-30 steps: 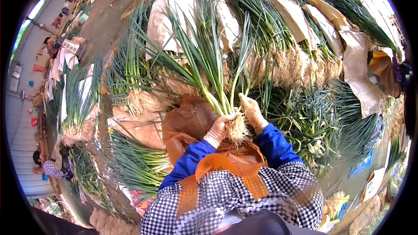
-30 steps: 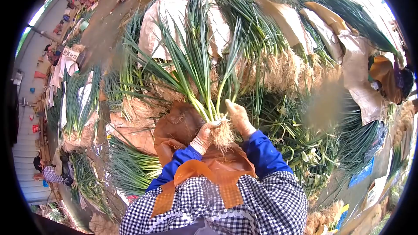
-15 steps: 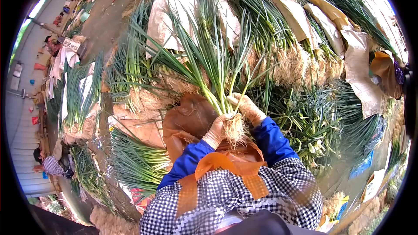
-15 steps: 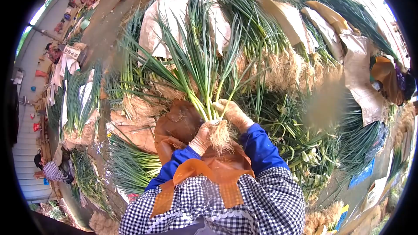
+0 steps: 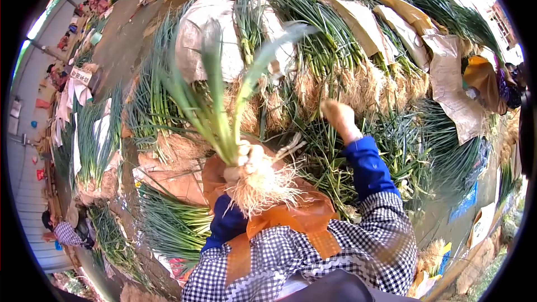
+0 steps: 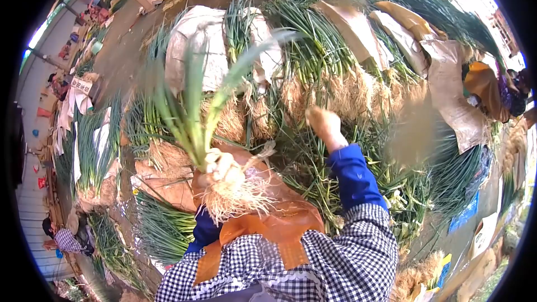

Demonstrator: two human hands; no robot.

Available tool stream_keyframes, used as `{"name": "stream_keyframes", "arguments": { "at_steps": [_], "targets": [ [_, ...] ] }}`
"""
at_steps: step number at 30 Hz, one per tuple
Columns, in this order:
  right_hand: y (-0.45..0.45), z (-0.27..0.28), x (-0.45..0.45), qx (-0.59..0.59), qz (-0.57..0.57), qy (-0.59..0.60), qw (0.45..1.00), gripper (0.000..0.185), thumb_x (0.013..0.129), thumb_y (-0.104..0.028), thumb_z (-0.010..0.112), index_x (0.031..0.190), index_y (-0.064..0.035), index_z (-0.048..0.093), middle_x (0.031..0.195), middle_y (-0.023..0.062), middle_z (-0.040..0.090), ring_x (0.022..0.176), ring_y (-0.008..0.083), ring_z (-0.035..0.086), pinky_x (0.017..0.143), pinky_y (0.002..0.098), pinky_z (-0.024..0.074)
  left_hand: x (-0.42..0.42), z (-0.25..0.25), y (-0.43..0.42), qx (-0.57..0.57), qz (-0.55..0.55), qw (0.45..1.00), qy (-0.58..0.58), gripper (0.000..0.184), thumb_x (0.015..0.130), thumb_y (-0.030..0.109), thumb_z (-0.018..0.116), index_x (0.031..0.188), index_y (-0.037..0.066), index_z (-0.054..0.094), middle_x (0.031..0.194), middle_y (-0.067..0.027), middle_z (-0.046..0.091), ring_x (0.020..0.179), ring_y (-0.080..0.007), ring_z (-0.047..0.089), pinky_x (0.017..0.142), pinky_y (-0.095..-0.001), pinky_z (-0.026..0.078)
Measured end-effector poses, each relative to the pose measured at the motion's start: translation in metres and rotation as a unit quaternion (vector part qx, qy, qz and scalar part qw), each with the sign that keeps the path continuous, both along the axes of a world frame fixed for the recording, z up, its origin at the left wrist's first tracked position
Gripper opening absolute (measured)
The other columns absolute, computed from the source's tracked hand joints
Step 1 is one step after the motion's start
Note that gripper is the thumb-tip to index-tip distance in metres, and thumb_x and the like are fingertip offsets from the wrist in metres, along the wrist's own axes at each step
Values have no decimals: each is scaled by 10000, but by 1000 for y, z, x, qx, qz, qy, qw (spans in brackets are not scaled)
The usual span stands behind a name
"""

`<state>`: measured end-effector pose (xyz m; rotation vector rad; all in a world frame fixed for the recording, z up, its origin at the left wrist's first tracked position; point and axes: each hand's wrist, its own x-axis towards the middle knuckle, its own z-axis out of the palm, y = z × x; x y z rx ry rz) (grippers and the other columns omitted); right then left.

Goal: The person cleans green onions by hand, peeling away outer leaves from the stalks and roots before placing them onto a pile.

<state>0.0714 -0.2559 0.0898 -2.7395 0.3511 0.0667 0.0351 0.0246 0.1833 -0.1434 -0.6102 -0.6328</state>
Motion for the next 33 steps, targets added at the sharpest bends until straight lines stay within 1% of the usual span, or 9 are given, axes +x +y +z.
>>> {"name": "stream_keyframes", "arguments": {
  "at_steps": [2, 5, 8, 12, 16, 20, 24, 28, 33],
  "targets": [
    [-11, 4, 44, -55, -43, -120, 990, 335, 868, -426, 494, 803, -123, 622, 681, 60, 628, 605, 247, 615, 573, 353, 490, 4, 11, 7, 67, 94, 993, -33, 270, 807, 83, 528, 1076, 91, 501, 737, -47, 482, 548, -132, 450, 519, -276, 428],
    [-28, -29, 93, -148, -38, 83, 985, 303, 859, -405, 505, 860, -141, 653, 719, 78, 640, 641, 267, 620, 590, 350, 493, 17, -36, 25, 412, 110, 895, 131, 243, 762, 31, 593, 993, 42, 517, 845, -54, 546, 714, -148, 561, 631, -261, 503],
    [-25, -23, 80, -49, -23, 0, 999, 293, 830, -357, 549, 933, -109, 666, 818, 107, 659, 756, 217, 634, 663, 320, 487, 13, -63, 12, 366, 138, 910, 140, 327, 726, 15, 592, 1039, 19, 500, 895, -78, 559, 815, -176, 578, 717, -271, 512],
    [-10, 24, -11, 511, -24, -75, 856, 291, 863, -308, 566, 937, -40, 649, 796, 24, 620, 696, 114, 553, 658, 274, 458, 5, -97, 11, 399, 113, 895, 165, 325, 732, 26, 576, 1051, 16, 513, 1186, -178, 512, 970, -247, 562, 804, -348, 501],
    [18, 5, -81, 640, -8, 62, 766, 273, 887, -286, 554, 992, -41, 612, 751, -32, 572, 708, 61, 508, 628, 212, 419, -9, -124, -25, 360, -82, 900, 232, 298, 763, 38, 565, 1056, -5, 528, 1030, -123, 589, 915, -225, 592, 818, -349, 500],
    [36, -21, -106, 500, 76, 109, 855, 258, 900, -217, 524, 1039, -11, 592, 795, -4, 585, 662, 79, 511, 606, 216, 442, -31, -138, -52, 463, -111, 839, 264, 210, 809, 22, 553, 1017, 3, 561, 910, -80, 617, 819, -177, 602, 759, -305, 503],
    [-12, 16, -66, -106, -19, 245, 964, 315, 849, -361, 543, 934, -66, 616, 828, 127, 649, 762, 239, 634, 671, 268, 506, -36, -174, -54, 549, -7, 793, 264, 195, 748, 4, 619, 941, 33, 607, 894, -39, 615, 835, -165, 588, 792, -281, 476],
    [18, 19, -23, 102, -70, -160, 979, 531, 731, -568, 606, 876, -57, 589, 754, 166, 635, 738, 333, 627, 654, 388, 495, -41, -162, -61, 613, 58, 754, 229, 217, 700, -7, 674, 903, 43, 617, 880, -17, 591, 832, -153, 551, 785, -264, 445],
    [57, -5, -3, 29, -25, -78, 996, 382, 826, -439, 558, 778, -59, 560, 665, 162, 608, 654, 349, 605, 597, 411, 488, -43, -165, -65, 629, 137, 734, 217, 285, 714, -13, 665, 986, 38, 595, 894, -28, 601, 853, -170, 553, 810, -284, 449]
  ]
}}
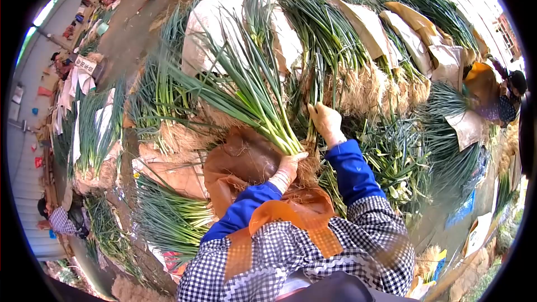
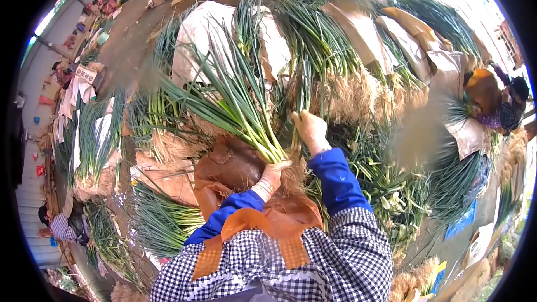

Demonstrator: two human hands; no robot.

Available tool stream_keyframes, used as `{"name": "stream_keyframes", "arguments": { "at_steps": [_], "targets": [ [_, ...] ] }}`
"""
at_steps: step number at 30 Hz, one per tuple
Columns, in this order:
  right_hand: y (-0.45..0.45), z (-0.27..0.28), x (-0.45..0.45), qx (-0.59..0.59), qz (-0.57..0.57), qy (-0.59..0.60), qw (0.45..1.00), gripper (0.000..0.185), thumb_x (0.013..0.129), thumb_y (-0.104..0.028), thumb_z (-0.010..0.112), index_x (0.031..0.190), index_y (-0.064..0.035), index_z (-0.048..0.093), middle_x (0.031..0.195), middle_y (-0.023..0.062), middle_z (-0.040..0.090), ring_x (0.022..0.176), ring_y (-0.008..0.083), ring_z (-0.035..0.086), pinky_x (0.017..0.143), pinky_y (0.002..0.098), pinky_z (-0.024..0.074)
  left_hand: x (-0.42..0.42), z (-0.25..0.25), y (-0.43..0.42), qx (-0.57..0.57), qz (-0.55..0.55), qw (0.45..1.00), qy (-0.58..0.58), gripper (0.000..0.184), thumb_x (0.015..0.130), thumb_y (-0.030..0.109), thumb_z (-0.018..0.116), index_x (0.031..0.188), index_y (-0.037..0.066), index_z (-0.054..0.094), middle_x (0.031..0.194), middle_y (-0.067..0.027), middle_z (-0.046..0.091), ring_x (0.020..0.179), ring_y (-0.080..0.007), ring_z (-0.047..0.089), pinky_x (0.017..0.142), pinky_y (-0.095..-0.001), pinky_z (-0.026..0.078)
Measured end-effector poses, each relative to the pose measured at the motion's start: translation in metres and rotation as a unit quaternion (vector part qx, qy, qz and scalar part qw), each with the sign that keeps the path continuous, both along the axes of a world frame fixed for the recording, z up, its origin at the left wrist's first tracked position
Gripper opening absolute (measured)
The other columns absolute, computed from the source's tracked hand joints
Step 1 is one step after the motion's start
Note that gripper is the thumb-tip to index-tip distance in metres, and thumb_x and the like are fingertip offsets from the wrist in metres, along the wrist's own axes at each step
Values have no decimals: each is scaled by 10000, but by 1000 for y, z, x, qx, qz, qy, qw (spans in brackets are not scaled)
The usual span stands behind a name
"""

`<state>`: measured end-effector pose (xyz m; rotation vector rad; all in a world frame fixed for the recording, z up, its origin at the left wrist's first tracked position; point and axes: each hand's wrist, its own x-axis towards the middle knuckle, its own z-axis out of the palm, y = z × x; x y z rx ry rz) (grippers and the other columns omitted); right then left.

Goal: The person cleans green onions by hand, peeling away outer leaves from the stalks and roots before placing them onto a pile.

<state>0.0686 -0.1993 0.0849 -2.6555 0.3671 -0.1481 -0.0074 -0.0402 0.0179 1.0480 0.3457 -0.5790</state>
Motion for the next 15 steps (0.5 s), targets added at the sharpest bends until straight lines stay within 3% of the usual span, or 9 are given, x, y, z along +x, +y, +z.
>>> {"name": "stream_keyframes", "arguments": {
  "at_steps": [2, 4, 5, 7, 9, 10, 12, 13, 15],
  "targets": [
    [10, 10, -21, 50, 34, 65, 996, 322, 880, -356, 518, 858, -40, 576, 772, 180, 628, 738, 309, 626, 655, 358, 508, 4, -6, 1, -28, 26, 997, 63, 272, 705, -22, 665, 964, 29, 598, 896, -35, 598, 838, -180, 547, 791, -287, 451],
    [18, -29, -56, 292, 84, 98, 948, 412, 909, -319, 490, 1128, 25, 542, 1049, 166, 611, 941, 198, 599, 853, 284, 470, 7, -24, 2, -112, 36, 980, 158, 252, 728, -21, 628, 976, 8, 598, 927, -58, 607, 828, -195, 559, 769, -305, 467],
    [18, -14, -80, 335, 151, 124, 922, 354, 893, -336, 474, 1000, -27, 609, 942, 183, 630, 881, 245, 613, 834, 357, 460, 6, 8, 2, -79, 30, 984, 158, 241, 757, -7, 595, 998, 0, 598, 933, -63, 618, 836, -192, 578, 763, -303, 477],
    [1, 42, -93, 194, 295, 261, 898, 383, 880, -381, 495, 953, -23, 609, 934, 187, 628, 879, 246, 611, 832, 358, 463, 4, 4, 1, -84, 31, 992, 87, 248, 753, -8, 602, 1001, -7, 603, 931, -67, 627, 838, -188, 592, 768, -286, 481],
    [-9, 24, -68, 128, 68, 202, 969, 420, 826, -475, 547, 847, -60, 609, 768, 141, 644, 729, 271, 635, 707, 365, 505, 4, 11, -1, -63, 39, 992, 103, 218, 719, -46, 627, 930, 8, 602, 874, -55, 598, 833, -190, 571, 769, -289, 474],
    [-21, -10, -53, 167, -14, 33, 985, 450, 811, -502, 556, 861, -57, 611, 726, 127, 643, 676, 259, 638, 661, 363, 505, 4, 4, -1, -62, 29, 993, 91, 220, 714, -52, 633, 922, 13, 602, 871, -49, 595, 829, -186, 569, 767, -284, 472],
    [-21, 18, -15, 119, -51, 15, 991, 476, 771, -524, 592, 833, -53, 618, 705, 154, 634, 689, 295, 631, 647, 368, 489, 4, -7, -1, -53, 23, 997, 40, 229, 707, -53, 647, 919, 22, 600, 870, -35, 587, 822, -173, 562, 767, -275, 466],
    [-20, 13, 5, 86, -74, 96, 989, 514, 772, -543, 573, 905, -49, 627, 796, 163, 642, 757, 304, 626, 704, 380, 485, 4, -1, -2, -46, 26, 999, 1, 237, 706, -49, 655, 923, 27, 597, 870, -26, 581, 820, -165, 556, 768, -273, 461],
    [-20, -7, 28, 31, -28, 70, 997, 523, 770, -549, 569, 889, -43, 620, 782, 174, 634, 769, 307, 623, 703, 384, 483, 0, 8, -6, 17, 34, 998, -43, 258, 694, -38, 678, 928, 25, 590, 878, -9, 565, 822, -145, 533, 773, -271, 445]
  ]
}}
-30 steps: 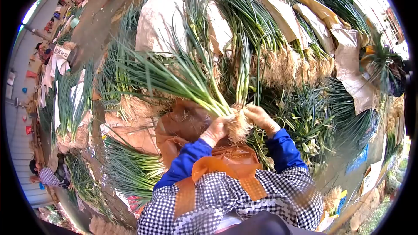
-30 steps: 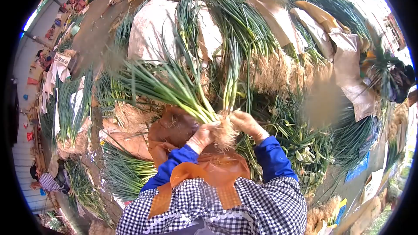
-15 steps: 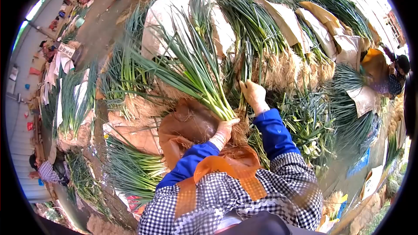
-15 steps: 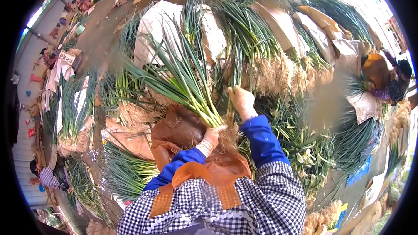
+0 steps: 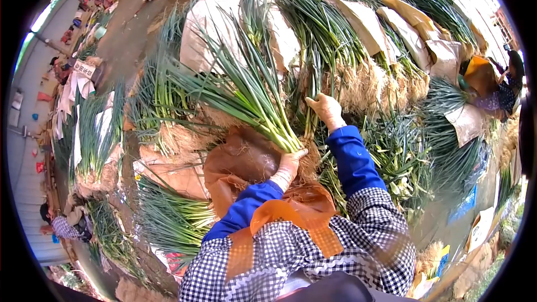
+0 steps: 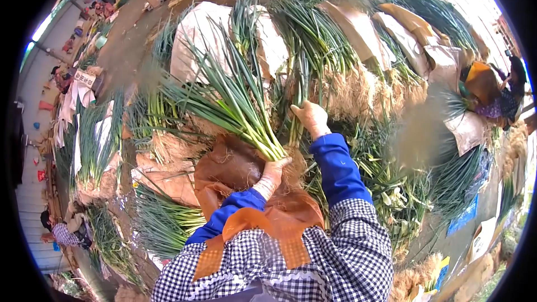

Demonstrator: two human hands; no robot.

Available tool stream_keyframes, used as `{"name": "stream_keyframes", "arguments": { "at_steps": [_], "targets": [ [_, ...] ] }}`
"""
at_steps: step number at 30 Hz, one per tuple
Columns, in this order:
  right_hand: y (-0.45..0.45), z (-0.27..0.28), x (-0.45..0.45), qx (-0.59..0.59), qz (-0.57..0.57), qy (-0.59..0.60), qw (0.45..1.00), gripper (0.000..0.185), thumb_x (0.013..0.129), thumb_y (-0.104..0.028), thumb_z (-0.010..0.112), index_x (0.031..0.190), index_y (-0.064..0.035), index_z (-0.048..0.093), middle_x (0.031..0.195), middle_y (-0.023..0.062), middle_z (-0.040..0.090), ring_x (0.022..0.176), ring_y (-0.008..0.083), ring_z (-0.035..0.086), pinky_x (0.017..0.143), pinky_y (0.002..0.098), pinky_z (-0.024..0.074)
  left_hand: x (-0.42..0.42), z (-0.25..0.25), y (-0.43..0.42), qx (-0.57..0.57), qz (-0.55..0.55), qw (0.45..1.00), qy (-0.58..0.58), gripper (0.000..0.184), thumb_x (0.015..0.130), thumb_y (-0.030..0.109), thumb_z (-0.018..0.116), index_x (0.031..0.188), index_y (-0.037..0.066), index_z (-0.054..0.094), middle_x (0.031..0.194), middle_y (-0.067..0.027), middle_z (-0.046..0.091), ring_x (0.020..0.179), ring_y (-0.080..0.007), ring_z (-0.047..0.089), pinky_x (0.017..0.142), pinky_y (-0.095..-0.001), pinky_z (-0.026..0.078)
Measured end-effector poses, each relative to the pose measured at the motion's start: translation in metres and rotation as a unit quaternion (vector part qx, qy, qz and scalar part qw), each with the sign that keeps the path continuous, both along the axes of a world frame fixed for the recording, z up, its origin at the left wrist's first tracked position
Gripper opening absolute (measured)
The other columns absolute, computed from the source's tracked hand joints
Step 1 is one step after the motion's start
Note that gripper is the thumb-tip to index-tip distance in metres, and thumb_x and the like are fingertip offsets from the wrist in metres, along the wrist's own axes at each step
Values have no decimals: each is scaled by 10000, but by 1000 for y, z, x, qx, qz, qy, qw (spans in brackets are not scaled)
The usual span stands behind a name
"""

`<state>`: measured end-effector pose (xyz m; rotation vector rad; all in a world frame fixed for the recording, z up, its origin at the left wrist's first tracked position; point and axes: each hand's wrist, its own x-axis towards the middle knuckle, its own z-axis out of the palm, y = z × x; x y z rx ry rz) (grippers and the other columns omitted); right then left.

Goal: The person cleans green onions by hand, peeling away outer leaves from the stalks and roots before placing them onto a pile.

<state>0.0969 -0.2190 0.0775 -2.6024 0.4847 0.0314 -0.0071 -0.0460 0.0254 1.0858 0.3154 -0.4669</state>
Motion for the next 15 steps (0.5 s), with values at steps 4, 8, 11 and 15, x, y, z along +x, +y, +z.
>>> {"name": "stream_keyframes", "arguments": {
  "at_steps": [4, 8, 11, 15],
  "targets": [
    [3, -24, -7, 556, -51, -63, 827, 285, 848, -359, 580, 786, -81, 561, 598, -24, 497, 506, 107, 466, 475, 244, 374, 3, -17, 2, 2, 5, 1000, 26, 275, 693, -41, 669, 950, 19, 593, 897, -29, 584, 832, -161, 552, 773, -279, 456],
    [39, 38, -100, 555, 58, 87, 825, 214, 871, -300, 574, 866, -86, 575, 668, -79, 468, 585, 46, 420, 501, 200, 342, 7, -28, 6, -112, 37, 986, 115, 249, 716, -20, 639, 960, 1, 596, 888, -68, 620, 796, -193, 597, 719, -302, 500],
    [26, 56, -174, 660, 125, 135, 729, 244, 901, -270, 533, 993, -51, 588, 874, 0, 603, 754, 97, 524, 658, 230, 436, 9, -21, 7, -120, 22, 983, 136, 224, 744, 23, 612, 963, -16, 595, 876, -84, 630, 765, -210, 611, 704, -314, 517],
    [-43, 22, -220, 78, 340, 435, 830, 431, 833, -464, 539, 1037, -98, 637, 940, 81, 655, 935, 229, 615, 773, 333, 471, 10, -8, 13, -138, 13, 978, 157, 248, 752, 15, 595, 998, -15, 576, 914, -86, 616, 817, -214, 603, 745, -327, 508]
  ]
}}
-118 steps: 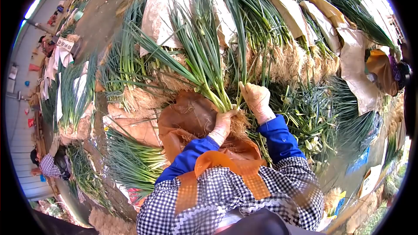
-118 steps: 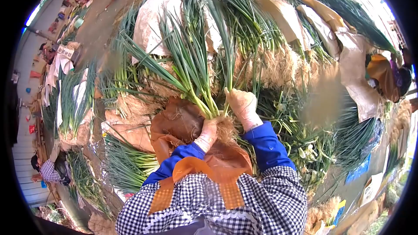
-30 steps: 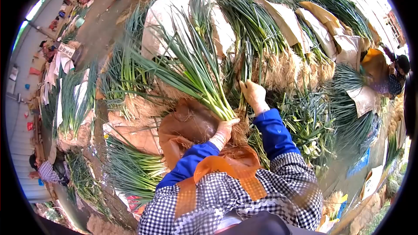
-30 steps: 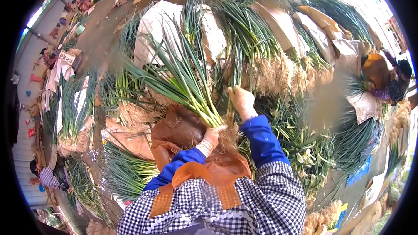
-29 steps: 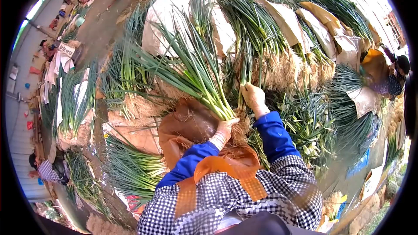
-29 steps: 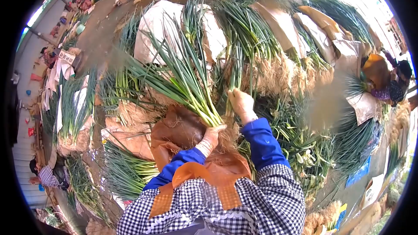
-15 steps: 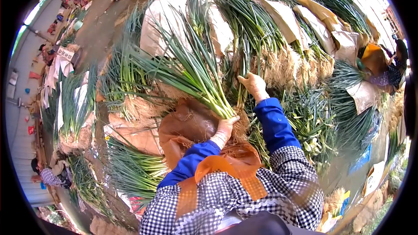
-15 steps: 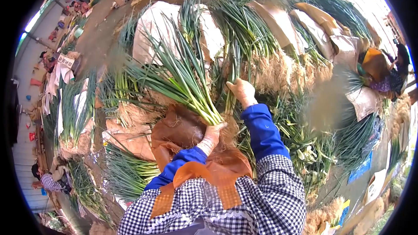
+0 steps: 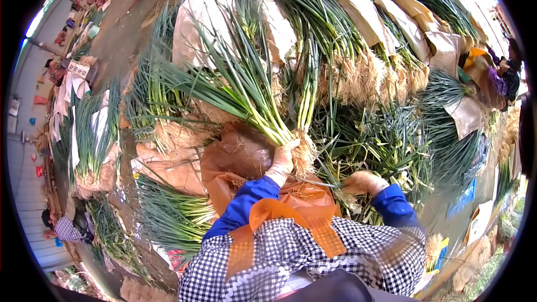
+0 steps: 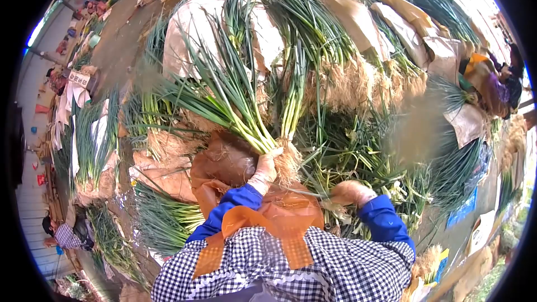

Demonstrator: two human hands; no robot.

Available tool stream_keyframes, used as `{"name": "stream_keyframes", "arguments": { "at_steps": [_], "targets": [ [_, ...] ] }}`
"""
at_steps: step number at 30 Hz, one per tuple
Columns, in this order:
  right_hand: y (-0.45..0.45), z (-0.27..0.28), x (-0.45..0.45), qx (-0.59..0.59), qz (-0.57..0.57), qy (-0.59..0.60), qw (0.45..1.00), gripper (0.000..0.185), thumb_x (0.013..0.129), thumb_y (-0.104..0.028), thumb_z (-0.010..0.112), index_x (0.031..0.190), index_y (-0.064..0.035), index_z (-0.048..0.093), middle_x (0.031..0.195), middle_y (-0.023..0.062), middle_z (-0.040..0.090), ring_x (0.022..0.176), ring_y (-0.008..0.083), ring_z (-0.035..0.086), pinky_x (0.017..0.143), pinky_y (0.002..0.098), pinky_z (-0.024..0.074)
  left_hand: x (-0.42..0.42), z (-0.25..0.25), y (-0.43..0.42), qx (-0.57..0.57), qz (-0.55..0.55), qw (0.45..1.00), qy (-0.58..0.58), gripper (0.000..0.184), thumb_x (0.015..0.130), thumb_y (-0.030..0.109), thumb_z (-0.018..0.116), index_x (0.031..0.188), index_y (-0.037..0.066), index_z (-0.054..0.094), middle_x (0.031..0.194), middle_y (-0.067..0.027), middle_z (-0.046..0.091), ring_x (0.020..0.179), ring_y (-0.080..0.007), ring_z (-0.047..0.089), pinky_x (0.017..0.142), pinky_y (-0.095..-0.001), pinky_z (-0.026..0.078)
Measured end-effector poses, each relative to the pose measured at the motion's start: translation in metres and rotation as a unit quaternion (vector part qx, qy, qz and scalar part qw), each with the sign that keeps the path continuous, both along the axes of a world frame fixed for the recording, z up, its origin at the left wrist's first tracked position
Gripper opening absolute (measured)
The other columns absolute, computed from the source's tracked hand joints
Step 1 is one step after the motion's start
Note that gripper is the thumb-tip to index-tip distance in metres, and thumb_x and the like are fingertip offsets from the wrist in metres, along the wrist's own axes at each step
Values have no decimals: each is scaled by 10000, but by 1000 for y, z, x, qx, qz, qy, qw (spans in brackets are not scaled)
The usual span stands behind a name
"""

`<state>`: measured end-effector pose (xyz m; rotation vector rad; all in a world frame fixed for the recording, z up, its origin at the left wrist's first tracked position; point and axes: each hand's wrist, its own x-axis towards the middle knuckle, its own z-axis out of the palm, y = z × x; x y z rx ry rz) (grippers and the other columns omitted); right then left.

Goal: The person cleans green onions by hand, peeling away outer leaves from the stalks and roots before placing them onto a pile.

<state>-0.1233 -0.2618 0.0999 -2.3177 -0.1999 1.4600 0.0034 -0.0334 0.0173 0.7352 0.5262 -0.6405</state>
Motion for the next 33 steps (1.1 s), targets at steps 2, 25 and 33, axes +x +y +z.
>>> {"name": "stream_keyframes", "arguments": {
  "at_steps": [2, 25, 33],
  "targets": [
    [-27, -9, 24, -239, 140, 5, 961, 421, 817, -443, 545, 1078, -126, 636, 1033, 69, 642, 989, 221, 601, 820, 335, 468, 2, -5, -1, -49, -8, 999, -3, 259, 759, 10, 582, 1017, -10, 568, 944, -91, 609, 847, -218, 597, 782, -334, 496],
    [33, -35, 212, -90, -366, -504, 777, 336, 775, -394, 624, 837, -72, 548, 745, 151, 623, 729, 339, 613, 634, 404, 492, -7, -27, -11, 117, 35, 984, -130, 274, 697, -55, 646, 963, -9, 601, 901, -37, 601, 821, -161, 572, 776, -272, 473],
    [67, 6, 119, 358, -501, -145, 774, 230, 885, -283, 544, 933, -61, 577, 765, 6, 583, 660, 111, 530, 607, 286, 471, 0, -22, -8, 89, 52, 993, -49, 358, 673, -84, 639, 1008, 1, 546, 925, -25, 542, 861, -164, 522, 787, -278, 451]
  ]
}}
